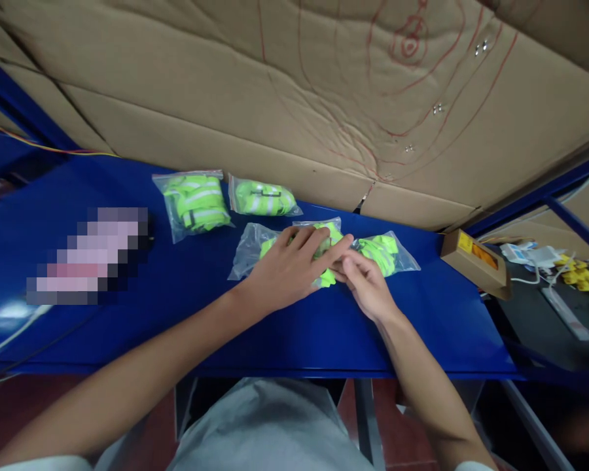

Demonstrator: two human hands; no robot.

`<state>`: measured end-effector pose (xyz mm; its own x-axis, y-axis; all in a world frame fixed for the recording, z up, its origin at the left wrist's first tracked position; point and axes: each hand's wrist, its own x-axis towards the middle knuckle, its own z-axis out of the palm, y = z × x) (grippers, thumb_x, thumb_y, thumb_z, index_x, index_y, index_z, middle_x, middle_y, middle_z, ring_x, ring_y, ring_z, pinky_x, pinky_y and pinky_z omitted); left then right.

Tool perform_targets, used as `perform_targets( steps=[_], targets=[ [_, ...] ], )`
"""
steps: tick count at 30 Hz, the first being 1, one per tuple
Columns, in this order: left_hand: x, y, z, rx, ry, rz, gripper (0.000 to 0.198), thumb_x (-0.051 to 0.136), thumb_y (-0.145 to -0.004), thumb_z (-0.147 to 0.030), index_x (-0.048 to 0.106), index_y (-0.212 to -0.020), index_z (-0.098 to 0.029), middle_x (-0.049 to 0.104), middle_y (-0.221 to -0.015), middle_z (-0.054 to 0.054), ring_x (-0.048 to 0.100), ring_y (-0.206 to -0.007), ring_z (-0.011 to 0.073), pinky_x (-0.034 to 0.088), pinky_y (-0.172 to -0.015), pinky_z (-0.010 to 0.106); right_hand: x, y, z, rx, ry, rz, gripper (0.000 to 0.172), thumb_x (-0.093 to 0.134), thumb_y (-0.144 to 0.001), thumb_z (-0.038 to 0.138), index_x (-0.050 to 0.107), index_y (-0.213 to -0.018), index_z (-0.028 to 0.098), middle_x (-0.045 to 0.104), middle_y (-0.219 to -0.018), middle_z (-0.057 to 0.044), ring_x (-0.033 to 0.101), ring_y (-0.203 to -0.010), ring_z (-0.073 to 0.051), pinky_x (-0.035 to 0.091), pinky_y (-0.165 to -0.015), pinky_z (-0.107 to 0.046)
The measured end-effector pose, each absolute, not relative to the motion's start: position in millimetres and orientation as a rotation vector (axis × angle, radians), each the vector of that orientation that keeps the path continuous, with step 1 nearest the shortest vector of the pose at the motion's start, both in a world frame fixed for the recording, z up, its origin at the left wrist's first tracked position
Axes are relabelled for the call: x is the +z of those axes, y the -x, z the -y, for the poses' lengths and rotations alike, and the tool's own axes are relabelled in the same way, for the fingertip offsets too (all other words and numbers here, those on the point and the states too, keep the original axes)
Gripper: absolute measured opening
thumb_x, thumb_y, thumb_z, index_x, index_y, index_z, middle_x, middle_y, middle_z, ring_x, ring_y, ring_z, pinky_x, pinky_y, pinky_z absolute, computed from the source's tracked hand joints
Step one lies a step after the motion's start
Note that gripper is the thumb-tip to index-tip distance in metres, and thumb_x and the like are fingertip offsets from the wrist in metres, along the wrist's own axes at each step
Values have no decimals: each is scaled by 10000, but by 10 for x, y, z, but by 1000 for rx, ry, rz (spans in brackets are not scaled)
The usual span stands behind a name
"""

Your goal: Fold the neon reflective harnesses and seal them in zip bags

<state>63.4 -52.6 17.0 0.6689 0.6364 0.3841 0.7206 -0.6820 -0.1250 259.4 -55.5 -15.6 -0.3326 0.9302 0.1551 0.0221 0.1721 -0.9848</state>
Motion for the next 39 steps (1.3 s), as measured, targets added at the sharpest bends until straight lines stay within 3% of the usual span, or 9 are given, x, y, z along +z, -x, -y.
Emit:
perform_targets(
  steps=[8,12,14,16,19,23,28,32,39],
  targets=[
    [82,-982,628,-472,2512,1220,623,378,-1025,-167,253,-1629,-254,589,-1334,177,615,-1126,338,490,-1002,580,-192,-2692,585,1542,676,1741,735,459,-913,796,570,-1418,273,681,-1315,-130,642,-1285,-273,575,-1023,-484],
    [58,-895,586,-499,2724,1208,857,674,-919,-250,210,-1639,-227,520,-1443,200,557,-1272,386,390,-1121,638,-278,-2700,496,1460,720,1864,597,540,-963,659,559,-1437,296,651,-1387,-106,658,-1264,-244,586,-1018,-455],
    [109,-679,509,-559,2974,1000,1081,821,-807,-317,143,-1647,-254,442,-1541,188,462,-1407,373,358,-1177,580,-270,-2674,479,1407,677,1915,490,579,-993,539,592,-1416,294,672,-1378,-85,679,-1239,-234,573,-1048,-455],
    [175,-433,392,-646,3069,1020,1074,802,-828,-295,107,-1647,-278,339,-1634,177,367,-1504,318,390,-1174,471,-231,-2633,488,1337,669,2012,502,655,-970,445,581,-1444,297,664,-1412,-70,642,-1308,-236,503,-1140,-471],
    [230,-198,221,-503,3100,1152,979,840,-776,-375,314,-1589,-236,436,-1589,166,434,-1459,356,381,-1166,499,-185,-2553,533,1199,683,2215,600,748,-908,377,566,-1474,290,651,-1436,-73,580,-1386,-250,436,-1198,-483],
    [242,-198,189,-133,3140,1306,537,757,-840,-481,649,-1286,-202,719,-1228,107,688,-1126,347,490,-995,470,-226,-2485,580,837,675,2284,474,705,-943,289,628,-1410,284,683,-1367,-83,629,-1313,-236,515,-1119,-420],
    [292,-187,279,-748,3188,1780,646,688,-809,-689,671,-1256,-224,756,-1051,47,717,-933,279,520,-793,338,-232,-2528,553,362,932,1935,428,775,-883,355,675,-1292,283,631,-1342,-114,613,-1275,-283,496,-1100,-472],
    [156,-81,281,-1231,3696,1780,574,707,-837,-604,673,-1304,-273,748,-1170,19,700,-1022,243,535,-833,286,-215,-2535,511,717,909,1931,105,729,-922,337,701,-946,239,639,-1157,-88,659,-1101,-219,543,-980,-404],
    [-166,-45,264,-2287,3336,2339,397,783,-814,-529,806,-1064,-222,792,-1083,80,731,-1013,257,560,-906,317,-151,-2601,449,1121,922,1859,350,719,-919,460,576,-740,196,645,-1212,-99,627,-1166,-223,516,-990,-388]
  ],
)
